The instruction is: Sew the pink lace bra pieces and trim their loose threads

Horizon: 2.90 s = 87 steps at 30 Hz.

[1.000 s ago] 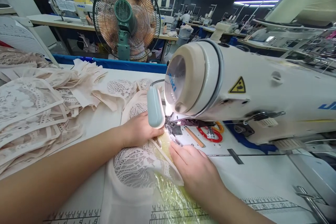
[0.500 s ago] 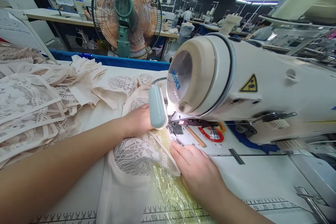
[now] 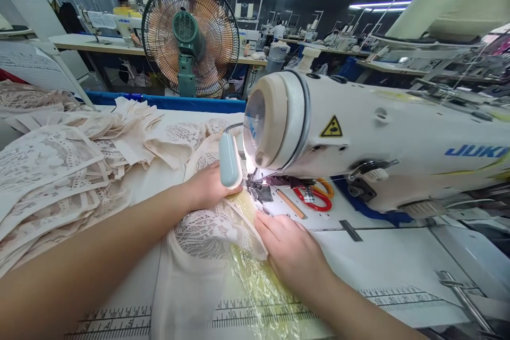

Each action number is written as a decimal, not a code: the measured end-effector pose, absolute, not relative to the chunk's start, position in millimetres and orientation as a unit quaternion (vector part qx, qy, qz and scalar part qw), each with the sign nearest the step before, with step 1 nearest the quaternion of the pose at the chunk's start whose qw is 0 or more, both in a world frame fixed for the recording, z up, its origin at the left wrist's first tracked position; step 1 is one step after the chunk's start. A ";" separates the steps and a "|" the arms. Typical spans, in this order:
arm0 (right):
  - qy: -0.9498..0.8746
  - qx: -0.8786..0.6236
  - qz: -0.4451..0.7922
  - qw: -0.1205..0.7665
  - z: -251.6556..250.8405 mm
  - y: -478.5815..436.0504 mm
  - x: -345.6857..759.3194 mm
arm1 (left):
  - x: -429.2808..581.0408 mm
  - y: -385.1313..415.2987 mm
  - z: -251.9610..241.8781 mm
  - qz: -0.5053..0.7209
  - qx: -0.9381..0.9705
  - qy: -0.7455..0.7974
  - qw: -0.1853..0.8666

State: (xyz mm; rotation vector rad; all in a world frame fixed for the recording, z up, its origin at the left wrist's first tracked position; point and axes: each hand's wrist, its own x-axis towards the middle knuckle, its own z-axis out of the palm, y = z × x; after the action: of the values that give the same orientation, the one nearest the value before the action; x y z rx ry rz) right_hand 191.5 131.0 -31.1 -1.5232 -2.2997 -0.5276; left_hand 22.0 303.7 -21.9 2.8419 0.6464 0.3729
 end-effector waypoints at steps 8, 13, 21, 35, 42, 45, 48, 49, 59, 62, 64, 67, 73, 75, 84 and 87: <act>-0.804 -0.545 -0.166 0.167 -35.0 130.2 191.5 | 18.4 305.9 -21.5 0.094 0.984 0.148 0.038; -0.801 -0.549 -0.159 0.178 -36.4 129.6 191.7 | 17.5 299.3 -14.6 0.054 0.986 0.155 0.018; -0.793 -0.561 -0.092 0.220 -34.0 131.7 193.1 | 16.9 283.3 1.7 0.122 0.974 0.189 0.029; -0.530 -0.664 0.274 0.451 -13.9 95.3 200.2 | 18.4 243.7 35.8 0.090 0.886 0.237 0.388; -0.528 -0.569 0.475 0.415 -13.6 96.4 152.3 | 17.5 243.5 37.8 0.328 0.673 0.350 0.563; -0.542 -0.571 0.475 0.394 -8.0 104.2 140.6 | 20.3 239.2 35.4 0.370 0.659 0.370 0.540; -0.540 -0.582 0.458 0.400 -7.3 110.3 138.4 | 21.1 233.3 33.5 0.392 0.652 0.389 0.520; -0.536 -0.587 0.454 0.402 -7.7 111.7 138.5 | 21.3 231.5 32.6 0.397 0.652 0.394 0.512; -0.578 -0.623 0.364 0.382 -1.4 115.2 145.4 | 1.4 228.4 21.9 0.446 0.673 0.445 0.386; -0.589 -0.622 0.343 0.386 -4.8 115.6 155.3 | -23.7 222.0 22.5 0.373 0.759 0.465 0.263; -0.595 -0.620 0.339 0.382 -8.1 115.8 161.8 | -39.1 214.9 21.2 0.274 0.834 0.440 0.190; -0.597 -0.634 0.324 0.370 -9.5 115.1 168.1 | -53.0 202.2 16.8 0.166 0.933 0.293 0.129; -0.565 -0.694 0.262 0.363 -0.7 114.0 166.8 | -50.7 190.2 13.1 0.095 0.981 0.164 0.027; -0.558 -0.691 0.274 0.370 0.3 116.6 168.0 | -47.9 191.3 13.6 0.089 0.982 0.162 0.024; -0.473 -0.547 0.521 0.453 -0.2 115.9 183.5 | -56.0 182.9 10.9 0.255 0.769 0.460 0.363; -0.429 -0.506 0.592 0.458 -2.7 109.0 172.9 | -49.3 172.3 10.1 0.174 0.558 0.436 0.684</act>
State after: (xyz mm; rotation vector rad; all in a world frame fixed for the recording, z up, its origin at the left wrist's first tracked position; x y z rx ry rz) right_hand 172.9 109.0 -2.7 -1.2474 -1.0563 1.4581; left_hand -49.3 172.3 10.1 1.2508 0.9766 0.3906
